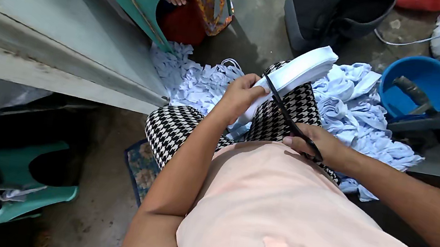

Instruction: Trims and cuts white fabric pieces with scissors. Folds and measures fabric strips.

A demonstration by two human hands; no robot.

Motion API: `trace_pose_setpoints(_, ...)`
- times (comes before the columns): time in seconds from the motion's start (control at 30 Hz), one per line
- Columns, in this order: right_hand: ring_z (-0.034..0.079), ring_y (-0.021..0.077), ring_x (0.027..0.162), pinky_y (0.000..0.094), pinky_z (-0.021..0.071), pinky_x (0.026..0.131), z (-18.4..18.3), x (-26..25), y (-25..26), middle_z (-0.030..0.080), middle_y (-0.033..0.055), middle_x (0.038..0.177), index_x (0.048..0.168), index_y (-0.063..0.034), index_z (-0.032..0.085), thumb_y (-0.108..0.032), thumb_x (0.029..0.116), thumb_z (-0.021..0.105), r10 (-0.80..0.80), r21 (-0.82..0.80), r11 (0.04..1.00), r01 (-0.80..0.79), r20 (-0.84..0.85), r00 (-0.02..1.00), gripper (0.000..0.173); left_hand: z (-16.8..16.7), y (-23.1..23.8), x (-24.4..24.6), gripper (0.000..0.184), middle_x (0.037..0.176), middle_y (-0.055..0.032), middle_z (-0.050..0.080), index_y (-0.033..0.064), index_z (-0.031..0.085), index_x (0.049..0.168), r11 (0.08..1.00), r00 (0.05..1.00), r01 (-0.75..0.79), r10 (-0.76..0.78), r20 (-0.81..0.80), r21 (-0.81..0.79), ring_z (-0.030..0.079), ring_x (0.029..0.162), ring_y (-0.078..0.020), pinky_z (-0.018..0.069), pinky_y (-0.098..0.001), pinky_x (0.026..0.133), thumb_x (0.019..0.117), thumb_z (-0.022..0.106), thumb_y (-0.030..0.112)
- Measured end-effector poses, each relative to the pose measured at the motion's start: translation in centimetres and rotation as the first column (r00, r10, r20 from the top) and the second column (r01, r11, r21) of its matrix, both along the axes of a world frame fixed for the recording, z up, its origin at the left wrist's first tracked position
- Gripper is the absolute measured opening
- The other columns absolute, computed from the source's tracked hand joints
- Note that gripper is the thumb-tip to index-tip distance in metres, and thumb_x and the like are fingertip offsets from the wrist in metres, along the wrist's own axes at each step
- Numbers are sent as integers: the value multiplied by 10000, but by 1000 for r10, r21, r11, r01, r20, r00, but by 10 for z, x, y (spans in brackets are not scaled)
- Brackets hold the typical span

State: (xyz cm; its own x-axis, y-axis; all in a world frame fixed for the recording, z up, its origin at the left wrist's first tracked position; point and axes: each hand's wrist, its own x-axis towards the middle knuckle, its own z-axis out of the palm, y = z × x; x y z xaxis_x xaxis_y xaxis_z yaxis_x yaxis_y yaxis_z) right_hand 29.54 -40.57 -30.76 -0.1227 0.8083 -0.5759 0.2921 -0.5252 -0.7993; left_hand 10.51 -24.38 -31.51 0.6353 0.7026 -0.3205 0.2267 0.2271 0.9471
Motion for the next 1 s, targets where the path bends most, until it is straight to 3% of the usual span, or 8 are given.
trace_pose_setpoints(0.13,482,41,531,215,416,521,-8,4,-8,516,-32,622,839,-77,605,-248,936,708,-28,53,998,28,-14,1000,221,-2,-2,0,148,823,-28,615,42,601,1019,999,999,-26,27,25,-38,604,715,-100,534,-299,669,1043,499,146)
trace_pose_setpoints(0.2,490,45,534,214,424,527,-5,5,-7,522,-25,621,833,-70,607,-251,967,687,-17,24,1000,17,-11,1000,239,-5,-2,0,141,801,-23,603,36,606,1003,999,999,-36,36,23,-26,585,687,-93,515,-281,647,1045,518,138)
trace_pose_setpoints(0.37,533,78,620,254,466,593,3,6,11,561,7,736,1101,-39,594,-480,1027,557,71,-106,992,-71,1,997,449,-3,-2,0,108,794,-25,603,20,608,994,1000,1000,3,-3,11,-3,585,680,-85,521,-272,657,1025,556,110)
trace_pose_setpoints(0.43,537,95,588,285,478,576,-3,6,13,566,19,698,1038,-47,616,-530,972,632,49,-50,998,-46,56,997,488,-1,0,-1,107,787,-21,597,29,600,986,1000,1000,3,-3,12,-2,581,679,-85,518,-272,658,1027,551,115)
trace_pose_setpoints(0.6,498,70,473,231,439,470,-5,11,6,530,8,585,820,-53,603,-278,937,724,2,108,994,-5,27,1000,281,1,2,-1,98,775,-18,598,38,607,966,998,998,-55,55,13,-11,574,669,-78,503,-254,633,1019,559,105)
trace_pose_setpoints(0.67,494,69,472,229,440,472,-3,11,6,526,9,585,823,-43,606,-271,957,715,10,102,995,-14,39,999,286,-1,1,0,89,772,-16,598,37,604,962,998,998,-62,62,16,-17,578,663,-77,508,-253,627,1012,563,98)
trace_pose_setpoints(0.83,539,129,572,319,478,565,-5,9,17,560,46,680,971,-38,606,-576,955,633,111,34,993,-116,125,986,539,2,0,0,81,773,-19,590,36,596,955,999,1000,-2,3,10,-40,574,664,-83,512,-259,634,1011,557,79)
trace_pose_setpoints(1.0,478,91,473,274,420,467,-13,8,12,520,14,578,820,-61,620,-379,922,754,-16,152,988,-1,110,994,360,1,1,-1,77,781,-19,597,30,593,961,999,999,-39,39,3,-32,581,671,-87,518,-266,643,1013,564,79)
